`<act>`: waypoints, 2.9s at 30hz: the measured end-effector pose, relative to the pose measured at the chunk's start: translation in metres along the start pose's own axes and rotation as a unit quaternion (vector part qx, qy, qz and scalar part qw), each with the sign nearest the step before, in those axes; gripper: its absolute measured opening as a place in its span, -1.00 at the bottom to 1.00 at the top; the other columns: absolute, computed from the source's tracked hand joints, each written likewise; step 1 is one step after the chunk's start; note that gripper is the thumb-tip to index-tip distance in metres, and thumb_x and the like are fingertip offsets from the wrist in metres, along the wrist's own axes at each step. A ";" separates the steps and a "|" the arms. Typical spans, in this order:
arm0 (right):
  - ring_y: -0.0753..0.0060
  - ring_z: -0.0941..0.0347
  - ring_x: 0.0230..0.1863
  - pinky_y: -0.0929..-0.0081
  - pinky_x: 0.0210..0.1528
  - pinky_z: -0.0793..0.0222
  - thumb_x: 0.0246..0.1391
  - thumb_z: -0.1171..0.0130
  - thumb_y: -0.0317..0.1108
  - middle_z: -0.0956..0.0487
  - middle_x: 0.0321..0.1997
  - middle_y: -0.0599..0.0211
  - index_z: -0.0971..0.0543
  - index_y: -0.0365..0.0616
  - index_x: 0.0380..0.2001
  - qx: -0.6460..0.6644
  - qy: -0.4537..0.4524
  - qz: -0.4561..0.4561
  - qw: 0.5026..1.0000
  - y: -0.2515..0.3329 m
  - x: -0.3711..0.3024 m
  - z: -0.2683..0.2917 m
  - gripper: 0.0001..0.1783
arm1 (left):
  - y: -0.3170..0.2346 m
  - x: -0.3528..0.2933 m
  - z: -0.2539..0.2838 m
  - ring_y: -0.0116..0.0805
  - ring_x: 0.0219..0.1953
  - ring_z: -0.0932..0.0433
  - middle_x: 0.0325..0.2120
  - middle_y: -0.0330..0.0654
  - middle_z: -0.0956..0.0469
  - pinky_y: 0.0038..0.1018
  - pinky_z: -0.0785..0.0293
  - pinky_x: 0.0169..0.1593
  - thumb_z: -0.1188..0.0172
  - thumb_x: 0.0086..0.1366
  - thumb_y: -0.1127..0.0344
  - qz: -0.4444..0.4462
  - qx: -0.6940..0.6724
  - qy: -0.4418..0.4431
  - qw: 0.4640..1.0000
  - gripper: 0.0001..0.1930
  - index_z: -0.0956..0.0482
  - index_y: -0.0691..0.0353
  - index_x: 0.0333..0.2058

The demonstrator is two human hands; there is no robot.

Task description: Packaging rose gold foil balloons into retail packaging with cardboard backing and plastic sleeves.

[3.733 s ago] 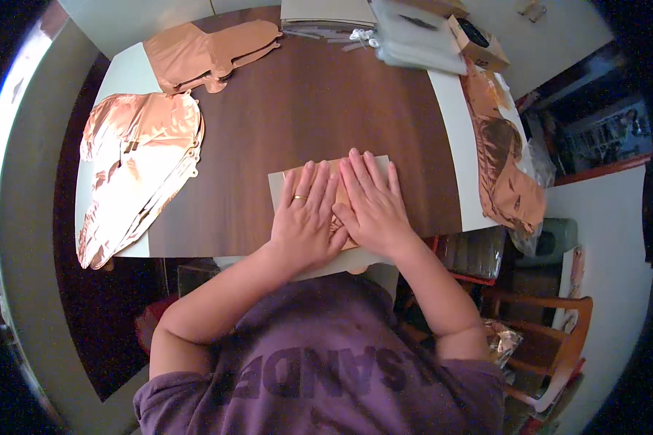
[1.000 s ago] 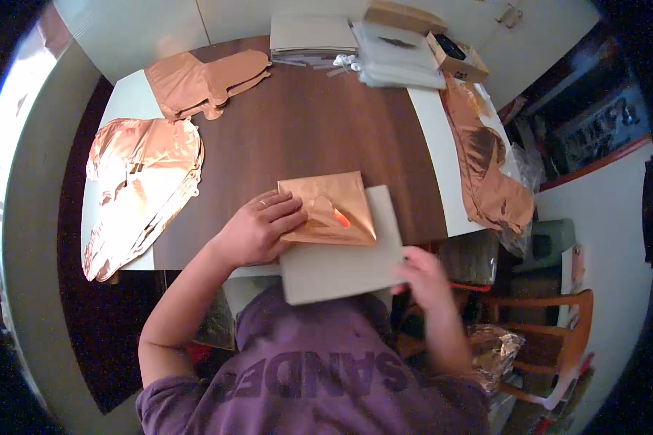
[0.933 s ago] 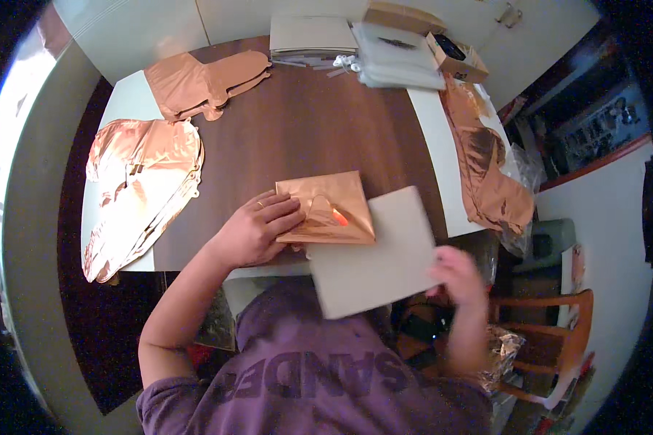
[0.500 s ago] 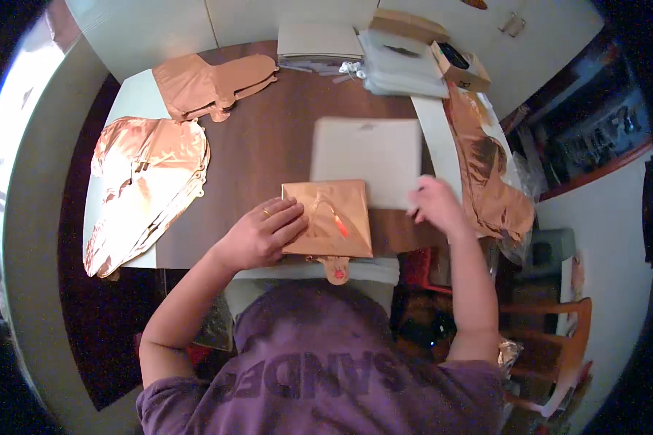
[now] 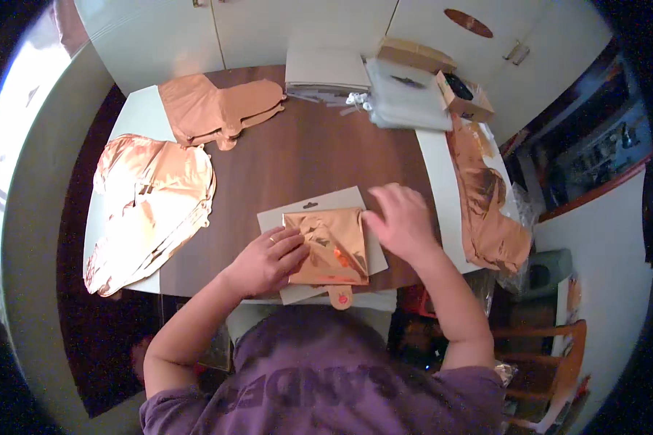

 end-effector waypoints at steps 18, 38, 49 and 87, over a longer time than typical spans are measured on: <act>-0.05 -0.54 -0.19 0.05 -0.12 -0.44 0.14 -0.05 -0.27 -0.61 -0.25 0.05 -0.61 -0.19 -0.33 0.001 0.027 -0.127 0.992 -0.094 0.145 -0.069 -0.77 | -0.004 -0.005 -0.010 0.13 0.22 -0.33 0.11 0.15 -0.39 -0.04 -0.24 0.27 -0.24 0.03 0.27 0.049 0.028 0.060 0.997 -0.48 -0.45 0.34 0.00; 0.03 -0.57 -0.40 0.17 -0.32 -0.47 -0.04 -0.22 -0.26 -0.60 -0.47 0.08 -0.59 -0.09 -0.40 0.049 0.133 -0.140 0.980 -0.061 0.015 -0.037 -0.84 | -0.006 -0.008 -0.013 0.10 0.19 -0.38 0.07 0.12 -0.44 -0.07 -0.28 0.26 -0.20 0.01 0.36 0.046 0.020 0.015 0.999 -0.54 -0.48 0.34 -0.05; 0.40 -0.55 -0.55 0.43 -0.45 -0.46 -0.11 -0.27 -0.38 -0.57 -0.57 0.33 -0.56 -0.11 -0.43 0.315 0.262 -0.065 0.910 0.052 -0.078 0.050 -0.87 | 0.010 0.025 0.037 0.10 -0.11 -0.57 -0.11 0.06 -0.57 -0.16 -0.54 -0.02 -0.15 0.08 0.48 0.148 -0.170 0.040 0.973 -0.57 -0.51 0.20 0.00; 0.05 -0.37 0.08 0.09 0.15 -0.21 0.06 -0.18 -0.35 -0.45 0.07 0.15 -0.45 -0.14 0.08 0.058 -0.072 -0.094 0.991 0.041 -0.085 -0.006 -0.53 | 0.009 0.005 0.011 0.02 0.22 -0.35 0.07 0.00 -0.48 -0.02 -0.20 0.31 -0.16 0.03 0.37 -0.023 -0.040 0.133 0.990 -0.56 -0.52 0.28 -0.04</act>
Point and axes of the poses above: each hand's wrist, its own x-axis towards the middle knuckle, its own z-axis out of the back of the hand, y = z × x, the point moved 3 cm from there along x, towards the middle knuckle
